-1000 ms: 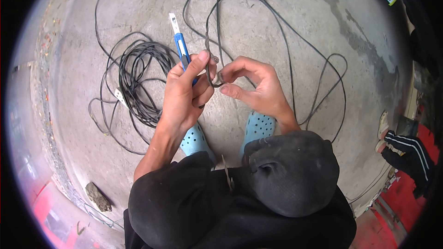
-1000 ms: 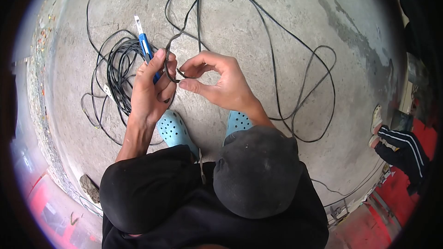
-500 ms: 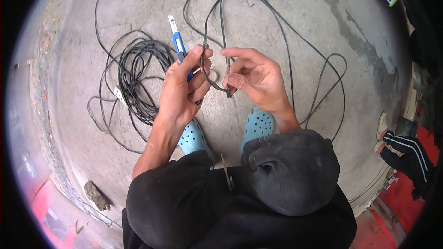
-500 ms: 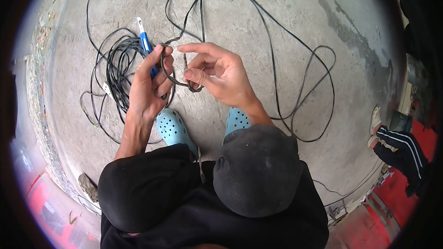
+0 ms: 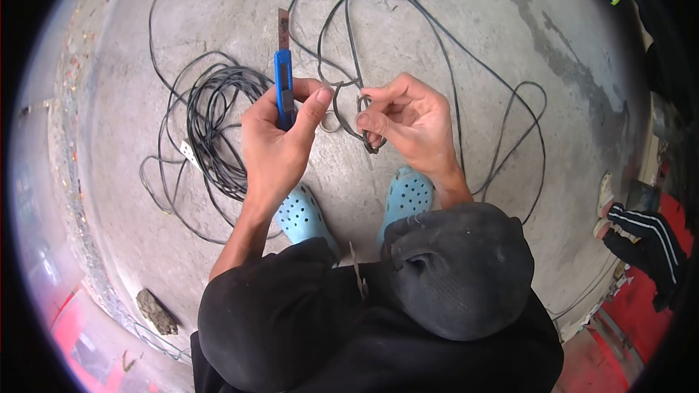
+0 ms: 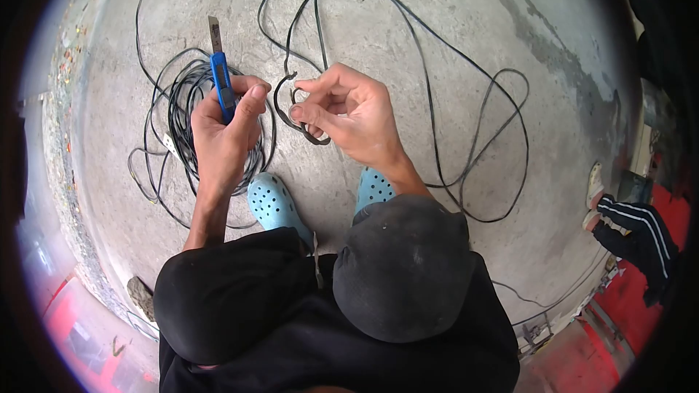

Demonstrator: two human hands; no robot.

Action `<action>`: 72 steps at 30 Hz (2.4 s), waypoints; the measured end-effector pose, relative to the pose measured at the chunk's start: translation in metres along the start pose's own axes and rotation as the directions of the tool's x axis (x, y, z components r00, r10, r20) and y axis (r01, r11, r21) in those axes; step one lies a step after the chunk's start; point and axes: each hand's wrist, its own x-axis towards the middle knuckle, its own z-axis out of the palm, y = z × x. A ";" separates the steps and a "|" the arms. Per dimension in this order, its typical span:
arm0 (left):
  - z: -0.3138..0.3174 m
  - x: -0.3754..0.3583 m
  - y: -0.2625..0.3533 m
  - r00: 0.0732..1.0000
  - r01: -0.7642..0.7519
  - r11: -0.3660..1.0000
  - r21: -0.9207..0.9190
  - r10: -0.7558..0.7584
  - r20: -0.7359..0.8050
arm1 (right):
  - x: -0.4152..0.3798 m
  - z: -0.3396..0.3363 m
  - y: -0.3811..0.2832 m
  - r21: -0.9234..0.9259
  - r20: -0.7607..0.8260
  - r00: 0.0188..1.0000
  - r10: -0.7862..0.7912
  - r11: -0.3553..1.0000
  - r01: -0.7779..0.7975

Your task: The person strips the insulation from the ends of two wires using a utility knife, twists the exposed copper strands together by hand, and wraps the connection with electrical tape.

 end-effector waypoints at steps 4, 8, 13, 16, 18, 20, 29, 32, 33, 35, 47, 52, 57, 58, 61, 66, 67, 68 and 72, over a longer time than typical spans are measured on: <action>0.002 -0.002 0.006 0.991 0.010 1.000 0.004 -0.010 0.132 | 0.000 0.001 0.006 -0.048 -0.013 0.999 -0.033 0.998 0.032; 0.003 0.000 0.008 0.986 -0.010 0.999 0.044 0.003 0.166 | 0.000 0.001 0.006 -0.071 -0.018 0.999 -0.048 0.996 0.047; 0.006 0.003 -0.002 0.980 -0.075 0.997 -0.014 0.077 0.185 | 0.001 0.001 0.009 -0.112 0.033 0.995 -0.093 0.989 0.096; 0.003 0.002 0.001 0.978 0.036 0.997 -0.061 -0.022 0.206 | 0.001 0.000 0.010 -0.140 0.051 0.990 -0.135 0.980 0.141; 0.001 0.001 0.001 0.967 0.120 0.988 -0.097 -0.095 0.234 | 0.001 0.002 0.009 -0.143 0.064 0.984 -0.168 0.974 0.176; 0.002 0.001 -0.001 0.959 0.163 0.976 -0.147 -0.122 0.257 | 0.001 0.005 0.006 -0.129 0.074 0.977 -0.199 0.970 0.207; 0.007 -0.003 -0.001 0.971 0.134 0.948 -0.289 -0.067 0.230 | 0.006 0.009 0.022 0.148 0.124 0.952 -0.280 0.954 0.261; 0.011 -0.003 0.000 0.979 0.149 0.934 -0.326 -0.093 0.182 | 0.006 0.010 0.020 0.174 0.123 0.954 -0.272 0.953 0.249; 0.010 -0.002 -0.001 0.981 0.126 0.945 -0.303 -0.072 0.182 | 0.006 0.009 0.018 0.152 0.122 0.964 -0.238 0.964 0.219; 0.008 0.000 -0.002 0.983 0.081 0.963 -0.257 -0.034 0.182 | 0.005 0.008 0.013 0.108 0.117 0.979 -0.168 0.982 0.155; 0.013 -0.001 -0.005 0.977 -0.057 0.983 -0.172 0.090 0.192 | 0.007 0.003 0.003 0.076 0.217 0.971 0.101 0.990 -0.120; 0.010 0.001 -0.009 0.999 0.014 0.961 -0.275 0.000 0.049 | 0.007 0.008 0.004 0.156 0.136 0.990 0.031 0.986 -0.052; 0.004 0.004 -0.003 0.997 0.070 0.972 -0.223 -0.064 0.031 | 0.003 0.002 0.006 0.234 0.126 0.991 0.046 0.969 -0.075; 0.003 0.003 -0.001 0.997 0.077 0.969 -0.234 -0.072 0.032 | 0.003 -0.002 0.008 0.230 0.133 0.990 0.047 0.970 -0.077; 0.004 0.006 0.001 0.997 0.082 0.956 -0.283 -0.076 0.032 | 0.004 -0.003 0.006 0.214 0.133 0.990 0.053 0.974 -0.080; 0.002 0.008 -0.002 0.987 -0.108 0.994 0.008 0.106 0.117 | 0.004 -0.005 0.008 0.226 0.159 0.987 0.032 0.972 -0.068; 0.002 0.009 -0.004 0.967 -0.208 0.974 0.085 0.192 0.167 | 0.005 -0.005 0.008 0.227 0.166 0.986 0.023 0.972 -0.061; 0.001 0.008 -0.001 0.980 -0.132 0.990 0.056 0.121 0.156 | 0.005 -0.006 0.008 0.228 0.170 0.985 0.015 0.972 -0.054; -0.003 0.008 -0.002 0.983 -0.109 0.989 0.100 0.092 0.162 | 0.005 -0.001 0.002 0.248 0.145 0.988 0.053 0.965 -0.088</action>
